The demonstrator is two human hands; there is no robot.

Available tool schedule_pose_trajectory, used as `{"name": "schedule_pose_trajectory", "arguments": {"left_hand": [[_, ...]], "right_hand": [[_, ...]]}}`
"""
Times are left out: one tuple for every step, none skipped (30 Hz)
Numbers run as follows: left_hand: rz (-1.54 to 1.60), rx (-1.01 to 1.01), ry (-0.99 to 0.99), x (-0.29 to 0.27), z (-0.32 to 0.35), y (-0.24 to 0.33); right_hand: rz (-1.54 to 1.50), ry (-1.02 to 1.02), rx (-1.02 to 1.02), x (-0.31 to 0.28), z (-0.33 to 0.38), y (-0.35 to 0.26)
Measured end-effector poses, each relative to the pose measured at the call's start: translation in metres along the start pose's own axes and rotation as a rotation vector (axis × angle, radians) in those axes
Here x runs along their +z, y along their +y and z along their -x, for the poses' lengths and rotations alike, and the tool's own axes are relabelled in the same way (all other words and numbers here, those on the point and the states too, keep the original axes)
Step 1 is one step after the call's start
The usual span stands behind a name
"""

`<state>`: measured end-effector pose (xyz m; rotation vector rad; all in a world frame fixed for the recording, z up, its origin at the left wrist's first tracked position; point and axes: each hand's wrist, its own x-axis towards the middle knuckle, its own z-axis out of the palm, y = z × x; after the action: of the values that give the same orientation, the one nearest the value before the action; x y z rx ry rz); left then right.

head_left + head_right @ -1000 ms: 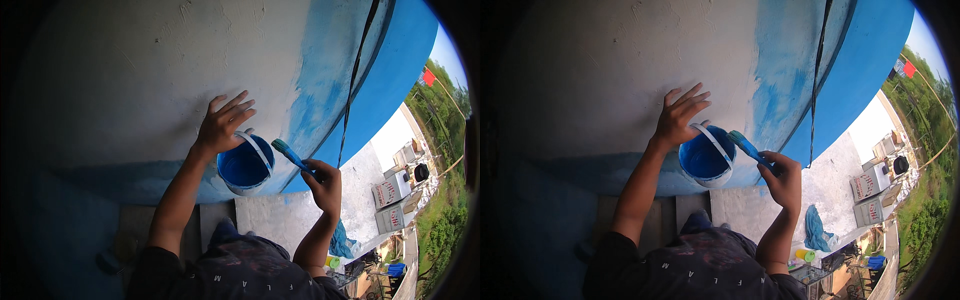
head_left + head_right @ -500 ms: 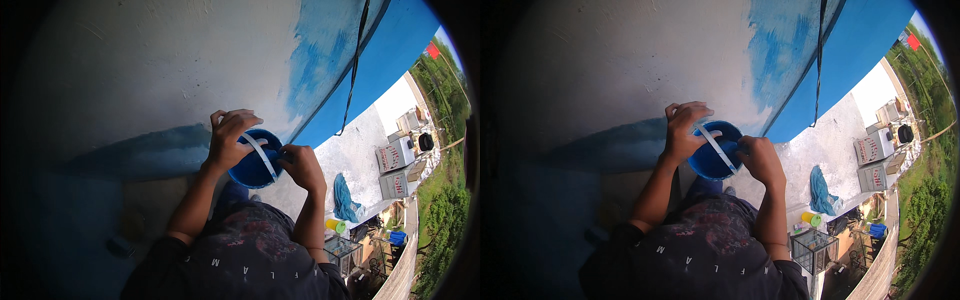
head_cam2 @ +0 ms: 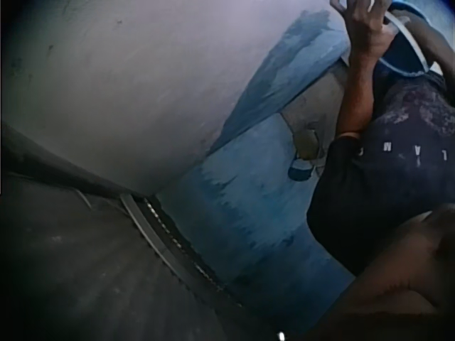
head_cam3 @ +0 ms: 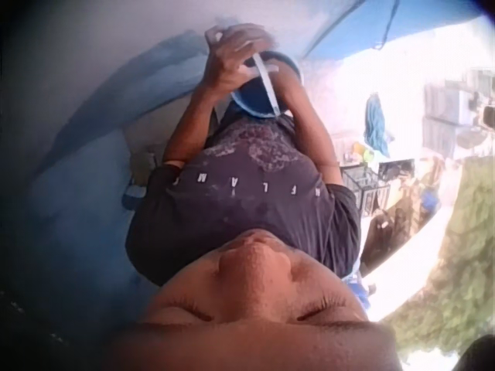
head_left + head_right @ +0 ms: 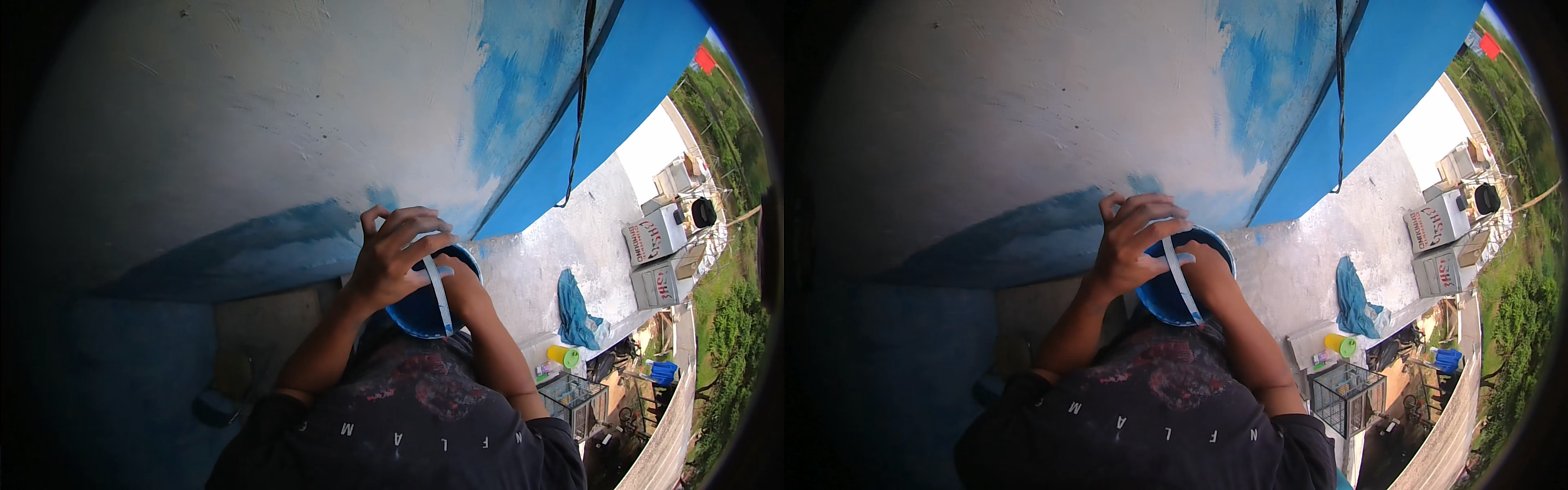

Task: The person paints a concrete wall blue using a brush while holding a paint bucket. They apply several vertical and horizontal strokes of blue paint to the wall surface, dipping the brush back into the bucket to replenish paint.

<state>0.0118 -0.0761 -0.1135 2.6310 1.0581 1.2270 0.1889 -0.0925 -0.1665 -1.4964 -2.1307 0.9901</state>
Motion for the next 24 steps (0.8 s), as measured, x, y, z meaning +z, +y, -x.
{"name": "schedule_pose_trajectory", "arguments": {"left_hand": [[-0.003, -0.003, 0.010, -0.003, -0.002, 0.000], [-0.025, 0.000, 0.016, -0.005, -0.003, -0.002], [-0.046, -0.003, 0.020, -0.008, -0.004, -0.003], [-0.074, -0.008, 0.026, -0.012, -0.002, -0.006], [-0.084, -0.013, 0.047, -0.014, -0.002, -0.008], [-0.097, -0.011, 0.068, -0.017, -0.003, -0.009], [-0.105, 0.005, 0.085, -0.020, -0.008, -0.012], [-0.116, 0.014, 0.119, -0.023, -0.014, -0.015], [-0.135, 0.019, 0.136, -0.032, -0.019, -0.013], [-0.147, 0.026, 0.152, -0.038, -0.022, -0.012], [-0.180, 0.040, 0.164, -0.044, -0.025, -0.013], [-0.213, 0.052, 0.189, -0.049, -0.029, -0.014], [-0.245, 0.063, 0.215, -0.054, -0.031, -0.015], [-0.263, 0.054, 0.217, -0.058, -0.032, -0.016], [-0.283, 0.048, 0.232, -0.061, -0.032, -0.018], [-0.306, 0.039, 0.247, -0.065, -0.034, -0.018], [-0.327, 0.047, 0.240, -0.070, -0.038, -0.017], [-0.354, 0.056, 0.239, -0.074, -0.042, -0.015], [-0.381, 0.064, 0.240, -0.079, -0.047, -0.015], [-0.387, 0.070, 0.234, -0.085, -0.054, -0.014], [-0.392, 0.074, 0.235, -0.091, -0.060, -0.013], [-0.391, 0.072, 0.234, -0.095, -0.065, -0.012], [-0.420, 0.092, 0.251, -0.101, -0.074, -0.012], [-0.462, 0.121, 0.254, -0.107, -0.081, -0.015]], "right_hand": [[0.052, -0.016, -0.017, -0.007, -0.001, -0.002], [0.104, -0.030, -0.033, -0.018, 0.001, -0.002], [0.155, -0.051, -0.049, -0.030, 0.005, -0.005], [0.122, -0.021, -0.074, -0.044, 0.009, -0.013], [0.093, 0.012, -0.096, -0.062, 0.017, -0.023], [0.061, 0.051, -0.119, -0.074, 0.022, -0.026], [-0.031, 0.081, -0.125, -0.079, 0.025, -0.021], [-0.123, 0.109, -0.131, -0.084, 0.030, -0.016], [-0.233, 0.130, -0.140, -0.088, 0.034, -0.012], [-0.320, 0.116, -0.113, -0.089, 0.035, -0.003], [-0.439, 0.146, -0.072, -0.085, 0.038, 0.006], [-0.549, 0.172, -0.035, -0.083, 0.041, 0.009], [-0.617, 0.195, -0.020, -0.079, 0.044, 0.011], [-0.686, 0.215, -0.005, -0.077, 0.046, 0.010], [-0.745, 0.235, 0.001, -0.078, 0.047, 0.009], [-0.802, 0.222, 0.014, -0.080, 0.049, 0.009], [-0.858, 0.204, 0.027, -0.083, 0.052, 0.010], [-0.912, 0.182, 0.031, -0.086, 0.052, 0.009], [-0.986, 0.182, 0.005, -0.091, 0.054, 0.003], [-1.004, 0.187, -0.069, -0.094, 0.054, 0.002], [-1.015, 0.191, -0.143, -0.098, 0.054, 0.003], [-1.025, 0.192, -0.209, -0.106, 0.053, -0.001], [-1.035, 0.191, -0.231, -0.117, 0.052, -0.010], [-0.983, 0.178, -0.257, -0.126, 0.047, -0.014]]}}
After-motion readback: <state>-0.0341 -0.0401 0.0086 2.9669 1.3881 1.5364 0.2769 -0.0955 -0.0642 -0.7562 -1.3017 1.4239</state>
